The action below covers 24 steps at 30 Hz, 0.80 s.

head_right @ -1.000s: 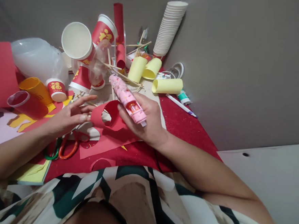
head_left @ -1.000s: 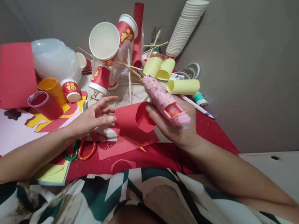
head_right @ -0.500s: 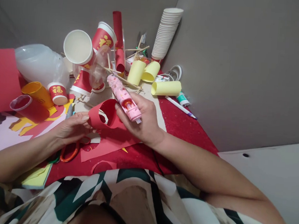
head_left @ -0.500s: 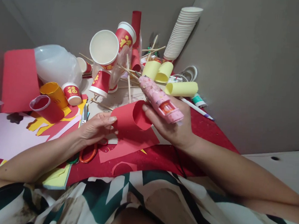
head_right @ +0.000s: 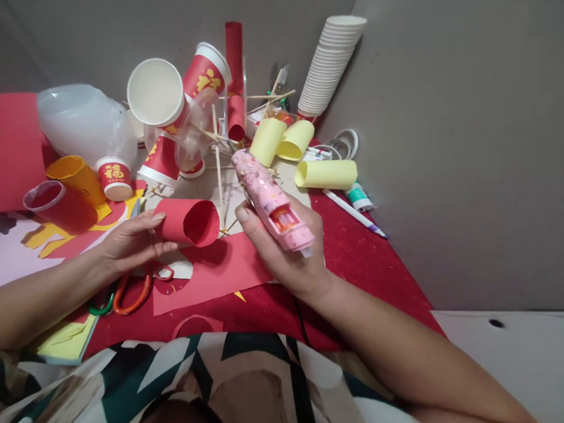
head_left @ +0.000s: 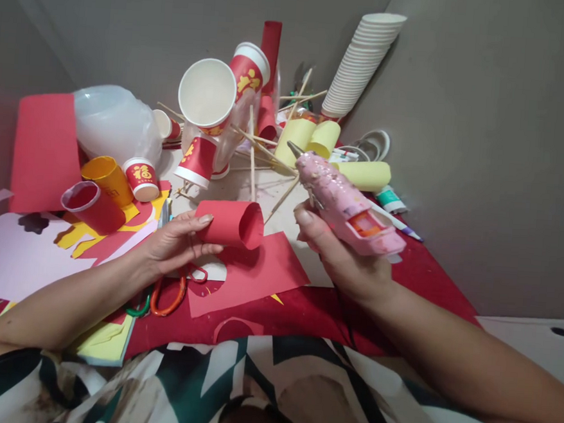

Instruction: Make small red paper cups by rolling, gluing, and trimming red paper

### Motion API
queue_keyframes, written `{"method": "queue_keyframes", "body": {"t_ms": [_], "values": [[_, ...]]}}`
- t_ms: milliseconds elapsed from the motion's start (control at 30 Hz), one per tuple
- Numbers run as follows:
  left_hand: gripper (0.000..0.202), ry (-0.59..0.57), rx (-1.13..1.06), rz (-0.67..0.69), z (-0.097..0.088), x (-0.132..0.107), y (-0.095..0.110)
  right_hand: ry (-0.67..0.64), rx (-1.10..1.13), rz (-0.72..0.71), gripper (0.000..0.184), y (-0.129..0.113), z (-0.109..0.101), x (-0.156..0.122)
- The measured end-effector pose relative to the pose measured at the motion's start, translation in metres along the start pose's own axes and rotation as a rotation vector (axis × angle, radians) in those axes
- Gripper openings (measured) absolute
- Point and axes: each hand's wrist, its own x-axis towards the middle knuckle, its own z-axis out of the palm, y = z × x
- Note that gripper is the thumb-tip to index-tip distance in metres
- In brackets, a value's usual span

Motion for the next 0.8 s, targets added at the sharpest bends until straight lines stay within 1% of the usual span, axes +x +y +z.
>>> {"method": "queue_keyframes", "body": {"t_ms": [67, 167, 233, 333, 433, 533, 600, 800], "values": [[0.024, 0.001, -0.006, 0.001, 0.000, 0.004, -0.003, 0.002, 0.061, 0.075, 0.028, 0.004, -0.001, -0.004], [0.032, -0.043, 0.015, 0.005, 0.002, 0.008, -0.009, -0.016, 0.132, 0.153, 0.025, 0.007, 0.001, -0.008], [0.034, -0.066, 0.061, 0.027, 0.003, 0.009, -0.013, -0.042, 0.207, 0.219, 0.023, 0.007, 0.004, -0.010], [0.033, -0.073, 0.165, 0.092, 0.004, 0.008, -0.019, -0.103, 0.296, 0.307, 0.019, 0.005, 0.009, -0.011], [0.027, -0.043, 0.298, 0.154, 0.003, 0.006, -0.022, -0.138, 0.325, 0.335, 0.011, 0.004, 0.013, -0.012], [0.023, -0.023, 0.441, 0.221, 0.004, 0.002, -0.023, -0.165, 0.357, 0.333, 0.010, 0.003, 0.016, -0.013], [0.023, -0.029, 0.514, 0.245, 0.007, -0.001, -0.022, -0.168, 0.362, 0.349, 0.011, 0.003, 0.017, -0.014], [0.028, -0.115, 0.562, 0.176, 0.012, -0.008, -0.017, -0.150, 0.318, 0.402, 0.013, 0.004, 0.017, -0.014]]}}
